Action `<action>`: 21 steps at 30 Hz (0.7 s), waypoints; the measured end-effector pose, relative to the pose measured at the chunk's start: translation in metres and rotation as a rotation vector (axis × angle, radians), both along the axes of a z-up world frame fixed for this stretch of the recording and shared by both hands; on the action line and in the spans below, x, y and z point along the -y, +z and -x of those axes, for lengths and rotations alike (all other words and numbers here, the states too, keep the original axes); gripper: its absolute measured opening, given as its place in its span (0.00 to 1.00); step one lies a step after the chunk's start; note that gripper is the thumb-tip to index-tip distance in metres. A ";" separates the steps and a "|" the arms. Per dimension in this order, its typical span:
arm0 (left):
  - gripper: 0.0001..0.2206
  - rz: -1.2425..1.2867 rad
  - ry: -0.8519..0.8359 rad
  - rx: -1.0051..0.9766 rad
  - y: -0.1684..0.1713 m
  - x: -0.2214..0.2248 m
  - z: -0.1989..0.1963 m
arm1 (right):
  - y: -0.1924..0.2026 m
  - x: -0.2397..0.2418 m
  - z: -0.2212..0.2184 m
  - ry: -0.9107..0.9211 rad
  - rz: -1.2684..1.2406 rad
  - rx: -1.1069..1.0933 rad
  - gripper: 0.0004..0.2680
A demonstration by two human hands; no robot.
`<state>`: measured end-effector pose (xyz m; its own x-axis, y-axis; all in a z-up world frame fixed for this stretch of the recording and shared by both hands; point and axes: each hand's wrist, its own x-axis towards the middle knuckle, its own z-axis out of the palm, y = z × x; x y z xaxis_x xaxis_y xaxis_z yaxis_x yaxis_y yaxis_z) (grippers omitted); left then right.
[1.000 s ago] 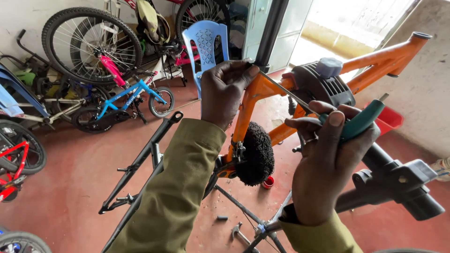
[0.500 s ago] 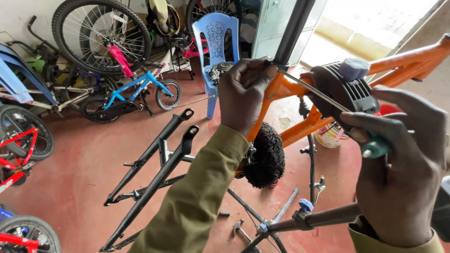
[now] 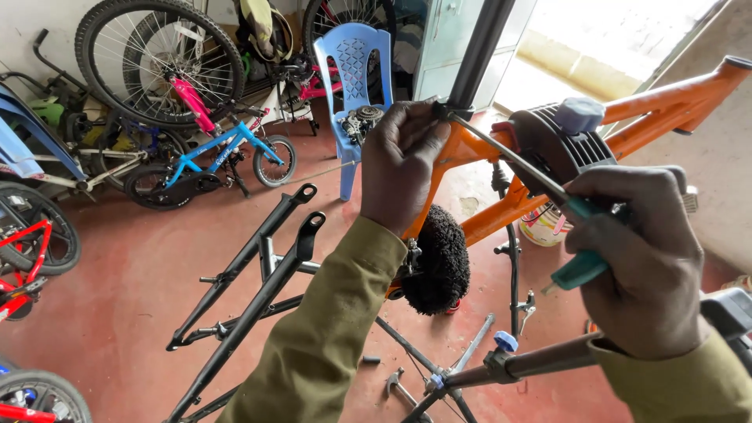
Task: Cleaning a bicycle frame with a cloth and performing maintenance on the headset using a hex tool.
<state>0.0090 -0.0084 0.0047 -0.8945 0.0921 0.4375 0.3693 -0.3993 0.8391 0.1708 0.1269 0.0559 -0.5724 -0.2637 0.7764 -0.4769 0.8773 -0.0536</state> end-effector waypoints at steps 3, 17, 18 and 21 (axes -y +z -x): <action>0.15 0.023 0.054 0.036 0.005 -0.002 -0.018 | -0.003 -0.020 0.002 -0.010 -0.153 0.021 0.08; 0.07 -0.461 -0.469 0.587 0.034 -0.035 -0.064 | -0.012 0.026 -0.012 -0.127 0.703 -0.102 0.23; 0.07 -0.459 -0.456 0.589 0.033 -0.035 -0.064 | -0.015 0.021 -0.014 -0.077 1.127 0.059 0.15; 0.06 -0.431 -0.427 0.603 0.035 -0.029 -0.067 | 0.013 0.045 -0.017 -0.215 1.437 0.383 0.18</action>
<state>0.0757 0.0204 0.0400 -0.9121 0.4090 -0.0279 -0.3462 -0.7321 0.5867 0.1875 0.0819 0.0692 -0.7227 0.6850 0.0915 -0.1074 0.0195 -0.9940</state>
